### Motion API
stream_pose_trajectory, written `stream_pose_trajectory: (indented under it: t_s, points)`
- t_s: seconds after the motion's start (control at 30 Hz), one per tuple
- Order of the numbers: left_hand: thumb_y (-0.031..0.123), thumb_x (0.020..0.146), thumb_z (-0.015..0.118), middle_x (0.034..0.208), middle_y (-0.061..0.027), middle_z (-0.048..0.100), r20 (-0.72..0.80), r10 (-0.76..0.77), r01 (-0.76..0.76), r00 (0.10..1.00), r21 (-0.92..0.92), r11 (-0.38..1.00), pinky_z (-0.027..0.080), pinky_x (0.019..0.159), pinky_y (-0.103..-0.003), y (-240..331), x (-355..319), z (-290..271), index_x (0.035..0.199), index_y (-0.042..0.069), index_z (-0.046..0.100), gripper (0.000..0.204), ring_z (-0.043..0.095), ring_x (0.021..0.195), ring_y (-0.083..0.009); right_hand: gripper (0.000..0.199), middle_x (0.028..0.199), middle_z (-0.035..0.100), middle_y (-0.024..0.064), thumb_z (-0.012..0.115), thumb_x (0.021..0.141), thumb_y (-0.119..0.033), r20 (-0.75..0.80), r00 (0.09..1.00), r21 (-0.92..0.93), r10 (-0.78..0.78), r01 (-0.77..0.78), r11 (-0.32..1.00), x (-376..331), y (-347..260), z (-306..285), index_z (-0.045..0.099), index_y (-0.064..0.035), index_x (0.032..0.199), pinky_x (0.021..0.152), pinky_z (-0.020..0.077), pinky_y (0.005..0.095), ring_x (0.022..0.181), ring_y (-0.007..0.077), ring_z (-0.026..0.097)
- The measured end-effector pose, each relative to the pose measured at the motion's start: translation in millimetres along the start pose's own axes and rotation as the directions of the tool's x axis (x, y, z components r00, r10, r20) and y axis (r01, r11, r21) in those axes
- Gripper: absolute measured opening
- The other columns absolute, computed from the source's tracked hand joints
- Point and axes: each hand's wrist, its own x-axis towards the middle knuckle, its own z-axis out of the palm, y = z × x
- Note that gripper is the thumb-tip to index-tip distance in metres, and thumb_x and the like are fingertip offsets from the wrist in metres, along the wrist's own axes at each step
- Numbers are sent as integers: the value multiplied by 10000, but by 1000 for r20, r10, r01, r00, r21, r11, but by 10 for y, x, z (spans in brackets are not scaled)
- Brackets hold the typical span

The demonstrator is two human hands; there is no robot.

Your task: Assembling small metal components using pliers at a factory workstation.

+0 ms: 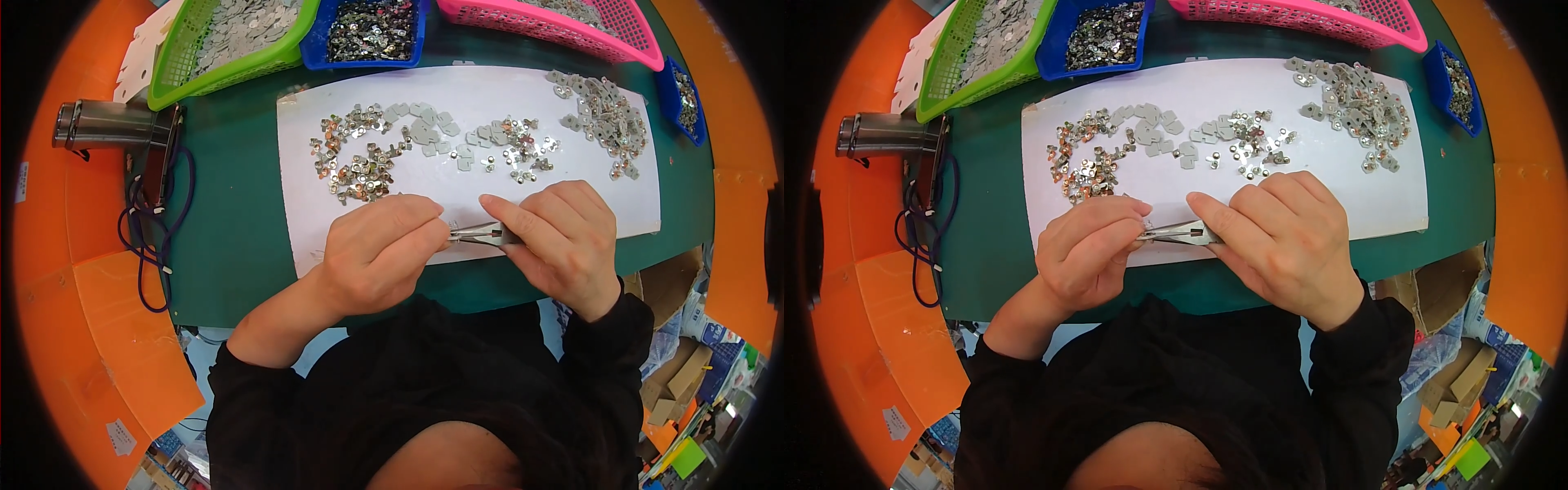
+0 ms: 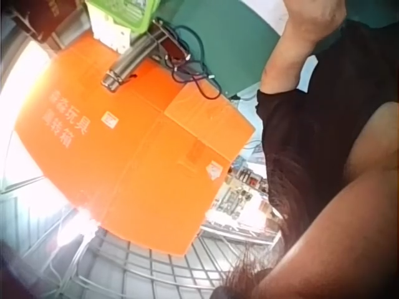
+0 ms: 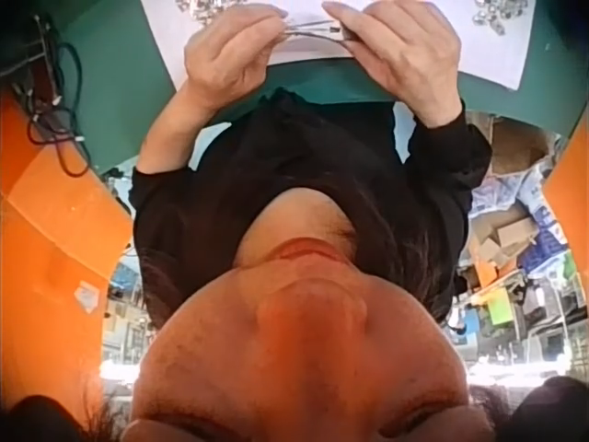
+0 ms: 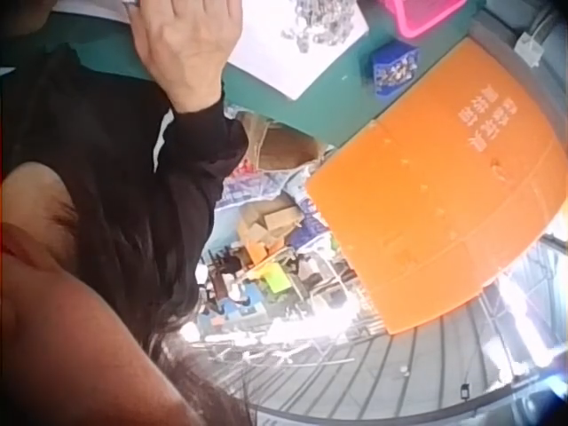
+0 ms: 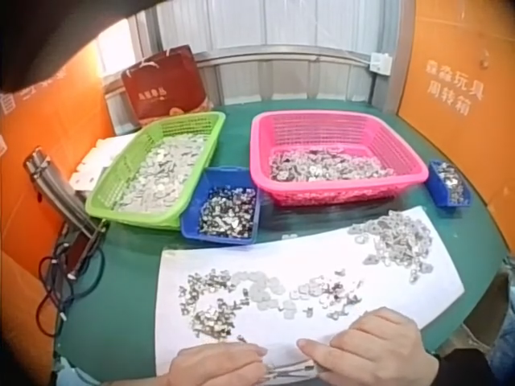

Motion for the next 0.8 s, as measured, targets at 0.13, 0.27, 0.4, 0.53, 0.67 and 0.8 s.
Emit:
stream_pose_trajectory:
  t_s: [0.13, 0.27, 0.4, 0.53, 0.67, 0.8]
  points:
    - [-57, 772, 678, 881, -152, 685, 60, -17, 17, 998, 8, 1000, 577, 627, -349, -20, 56, -35, 902, -33, 639, 138, 700, 758, -294, 502, 770, 580, 7, 754, 574, -73, 12, 1000, -34, 6, -5, 999, 32, -4, -34, 740, -106, 1075, 676, 438, 349, 720, 213, 564]
    - [21, 669, 732, 828, -88, 639, 2, 146, -145, 989, 121, 982, 513, 534, -303, -85, 35, -18, 852, 10, 645, 203, 651, 684, -242, 480, 776, 593, 19, 748, 558, -68, -11, 1000, -51, -18, 17, 999, 61, -9, -81, 742, -99, 1037, 688, 435, 353, 736, 219, 570]
    - [43, 667, 735, 832, -65, 638, -44, 273, -257, 961, 216, 942, 512, 535, -275, -68, 81, -67, 842, 39, 650, 194, 653, 695, -210, 476, 786, 597, 24, 749, 542, -61, -41, 997, 129, 68, -62, 990, 15, 78, -53, 744, -98, 1017, 692, 432, 352, 743, 226, 572]
    - [52, 664, 742, 844, -51, 647, -100, 322, -288, 941, 256, 923, 513, 537, -257, -49, 69, -61, 832, 56, 653, 190, 652, 703, -188, 461, 785, 589, 24, 754, 537, -53, -95, 995, 129, 32, -20, 991, 6, 14, -47, 750, -101, 995, 703, 438, 359, 749, 229, 565]
    - [-57, 735, 689, 934, -116, 678, -41, 300, -288, 953, 182, 940, 551, 572, -335, 16, 10, -113, 925, 13, 630, 211, 689, 720, -255, 500, 779, 580, 14, 741, 505, -53, -142, 989, 0, -45, 45, 999, 43, -36, -12, 753, -109, 1001, 706, 444, 366, 750, 227, 556]
    - [78, 685, 754, 838, -54, 646, -136, 318, -287, 938, 209, 935, 513, 528, -277, -28, -10, -3, 854, 51, 639, 207, 651, 694, -194, 546, 774, 571, 6, 729, 470, -63, -141, 989, 33, -49, 54, 998, 53, -93, -19, 756, -114, 1013, 706, 445, 366, 749, 225, 557]
